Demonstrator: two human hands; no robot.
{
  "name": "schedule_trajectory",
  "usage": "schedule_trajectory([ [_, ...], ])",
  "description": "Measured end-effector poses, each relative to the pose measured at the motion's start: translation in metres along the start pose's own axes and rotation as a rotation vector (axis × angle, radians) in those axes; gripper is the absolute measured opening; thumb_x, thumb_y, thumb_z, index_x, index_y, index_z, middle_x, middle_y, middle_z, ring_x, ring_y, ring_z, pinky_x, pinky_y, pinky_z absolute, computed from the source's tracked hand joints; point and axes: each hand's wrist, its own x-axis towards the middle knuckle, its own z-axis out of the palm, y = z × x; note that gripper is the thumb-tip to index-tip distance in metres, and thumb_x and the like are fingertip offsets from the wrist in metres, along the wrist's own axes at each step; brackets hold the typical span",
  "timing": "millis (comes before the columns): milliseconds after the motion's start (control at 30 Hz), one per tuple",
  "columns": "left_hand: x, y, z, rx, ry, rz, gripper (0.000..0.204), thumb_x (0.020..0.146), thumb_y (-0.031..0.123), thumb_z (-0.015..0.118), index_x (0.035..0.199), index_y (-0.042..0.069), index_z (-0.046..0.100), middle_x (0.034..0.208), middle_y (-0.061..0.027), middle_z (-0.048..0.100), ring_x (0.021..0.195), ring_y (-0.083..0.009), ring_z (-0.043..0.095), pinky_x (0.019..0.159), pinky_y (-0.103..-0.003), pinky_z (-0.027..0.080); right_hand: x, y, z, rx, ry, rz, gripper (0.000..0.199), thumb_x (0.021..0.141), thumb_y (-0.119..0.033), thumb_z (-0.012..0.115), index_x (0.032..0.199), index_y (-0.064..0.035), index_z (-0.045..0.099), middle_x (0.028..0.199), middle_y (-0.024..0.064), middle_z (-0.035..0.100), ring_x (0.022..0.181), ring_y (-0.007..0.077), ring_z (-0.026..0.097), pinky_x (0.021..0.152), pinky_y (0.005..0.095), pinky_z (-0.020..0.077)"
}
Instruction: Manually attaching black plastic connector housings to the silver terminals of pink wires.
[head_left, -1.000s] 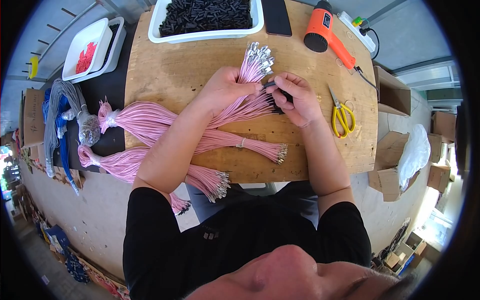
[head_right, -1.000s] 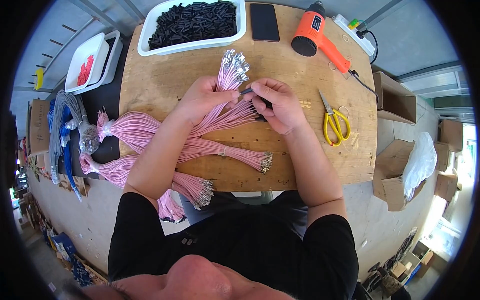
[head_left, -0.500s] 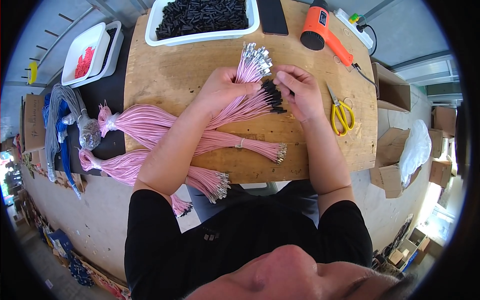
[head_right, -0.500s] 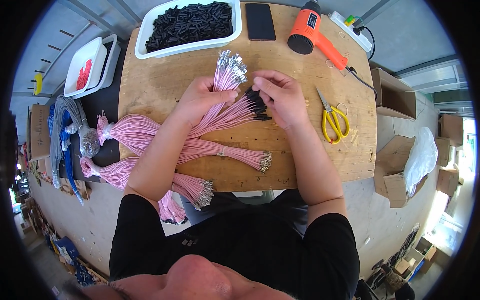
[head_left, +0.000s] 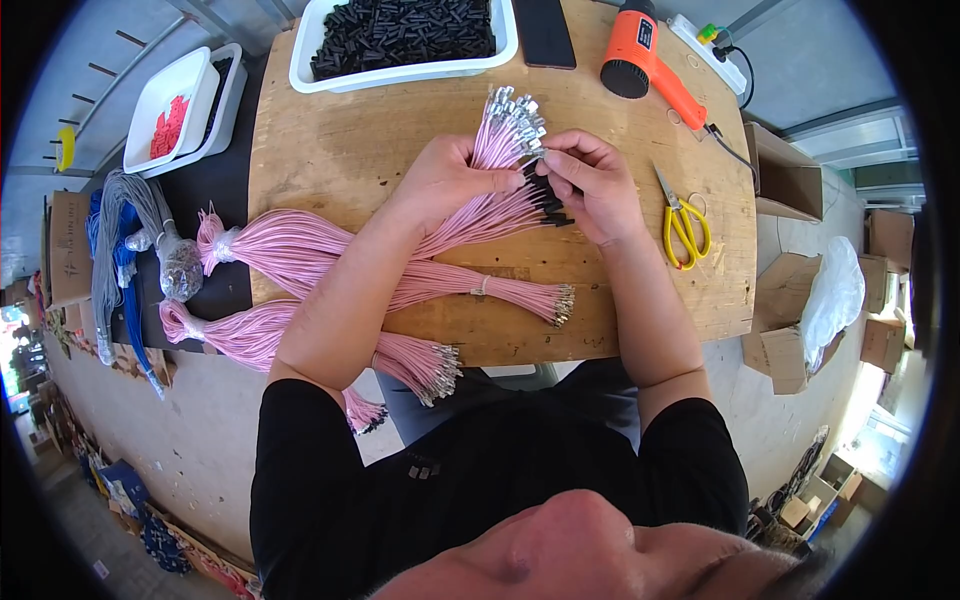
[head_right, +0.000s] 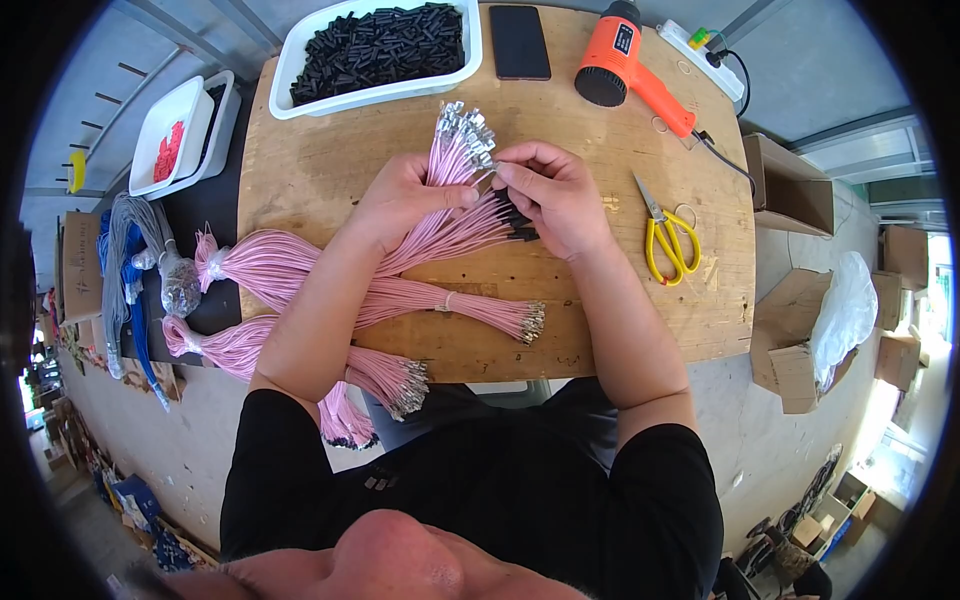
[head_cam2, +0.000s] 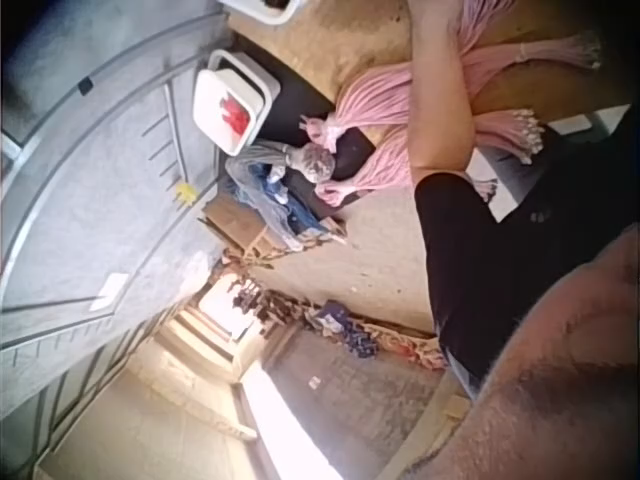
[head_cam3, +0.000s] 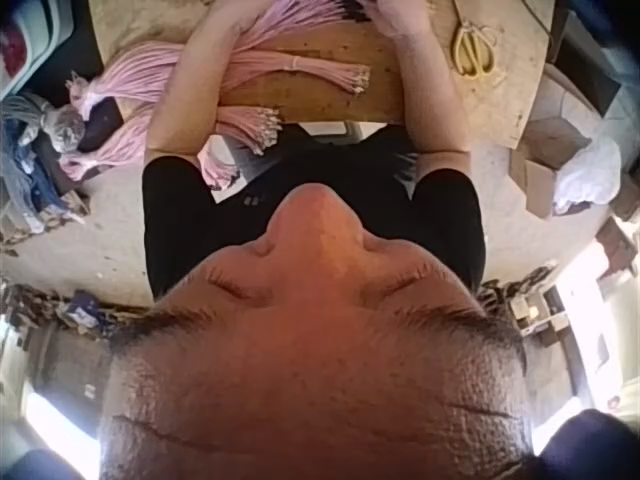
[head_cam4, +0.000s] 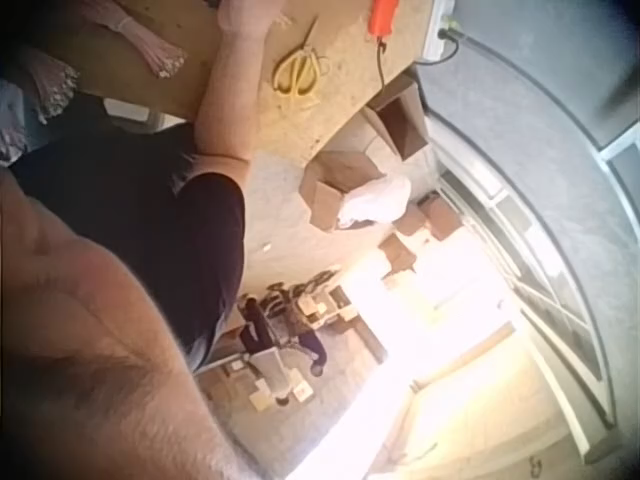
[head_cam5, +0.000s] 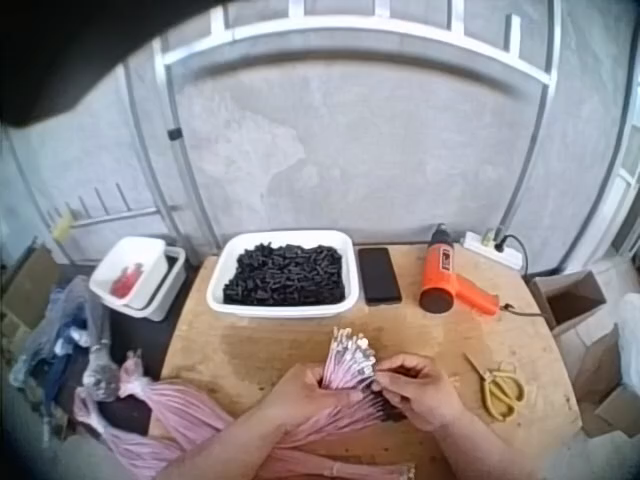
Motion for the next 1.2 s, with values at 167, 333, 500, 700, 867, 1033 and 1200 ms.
schedule_trajectory([
  [167, 0.000, 0.000, -0.001, -0.106, 0.036, -0.032, 0.023, 0.081, 0.010, 0.082, 0.097, -0.001, 0.071, 0.086, -0.0062, 0.071, 0.075, -0.0111, 0.065, 0.069, -0.025, 0.052, -0.002, 0.000, 0.006, -0.067, 0.021, -0.003, 0.011, 0.092, -0.003, 0.067, 0.103, -0.0004, 0.066, 0.085, 0.0036, 0.066, 0.060, 0.0034, 0.047, 0.051, 0.0175, 0.0316],
  [333, 0.000, 0.001, 0.001, -0.097, 0.060, -0.039, 0.020, 0.082, 0.008, 0.080, 0.097, -0.002, 0.071, 0.086, -0.0072, 0.072, 0.076, -0.0117, 0.066, 0.071, -0.025, 0.053, -0.003, 0.001, 0.007, -0.114, 0.015, -0.021, 0.010, 0.092, -0.001, 0.066, 0.102, 0.0011, 0.067, 0.083, 0.0034, 0.065, 0.060, 0.0038, 0.047, 0.051, 0.0182, 0.0317],
  [500, 0.002, -0.005, -0.001, -0.059, 0.047, -0.001, 0.020, 0.083, 0.008, 0.079, 0.098, -0.002, 0.071, 0.087, -0.0081, 0.072, 0.077, -0.0119, 0.066, 0.072, -0.025, 0.054, -0.001, -0.002, 0.005, -0.160, 0.015, 0.094, 0.012, 0.092, -0.004, 0.066, 0.102, 0.0017, 0.066, 0.084, 0.0037, 0.065, 0.060, 0.0047, 0.047, 0.051, 0.0185, 0.0321],
  [700, 0.001, 0.001, 0.000, -0.120, 0.077, -0.063, 0.020, 0.082, 0.006, 0.078, 0.098, -0.004, 0.071, 0.088, -0.0104, 0.073, 0.078, -0.0141, 0.068, 0.073, -0.026, 0.054, 0.012, -0.016, -0.014, 0.508, 0.297, 0.072, 0.020, 0.096, -0.008, 0.055, 0.109, 0.0057, 0.059, 0.099, 0.0145, 0.061, 0.081, 0.0183, 0.056, 0.063, 0.0242, 0.0467],
  [867, 0.001, 0.000, -0.001, -0.131, 0.085, -0.079, 0.022, 0.082, 0.005, 0.078, 0.100, -0.005, 0.070, 0.089, -0.0112, 0.072, 0.078, -0.0147, 0.068, 0.073, -0.027, 0.055, 0.011, -0.010, -0.021, 0.485, 0.274, 0.056, 0.022, 0.096, -0.001, 0.049, 0.116, 0.0075, 0.053, 0.102, 0.0151, 0.058, 0.083, 0.0206, 0.055, 0.067, 0.0256, 0.0476],
  [1033, 0.002, -0.002, -0.001, -0.122, 0.078, -0.064, 0.022, 0.083, 0.006, 0.077, 0.101, -0.005, 0.069, 0.090, -0.0111, 0.072, 0.078, -0.0144, 0.068, 0.073, -0.026, 0.054, 0.011, -0.007, -0.026, 0.435, 0.085, 0.055, 0.018, 0.099, 0.000, 0.047, 0.116, 0.0020, 0.054, 0.103, 0.0138, 0.059, 0.077, 0.0144, 0.052, 0.057, 0.0200, 0.0414],
  [1200, 0.002, -0.002, -0.001, -0.147, 0.067, -0.049, 0.021, 0.084, 0.006, 0.077, 0.101, -0.005, 0.069, 0.089, -0.0107, 0.072, 0.077, -0.0138, 0.067, 0.072, -0.026, 0.054, 0.009, -0.009, -0.019, 0.378, 0.075, 0.071, 0.016, 0.099, -0.003, 0.053, 0.114, -0.0010, 0.057, 0.098, 0.0120, 0.061, 0.071, 0.0125, 0.050, 0.051, 0.0185, 0.0379],
])
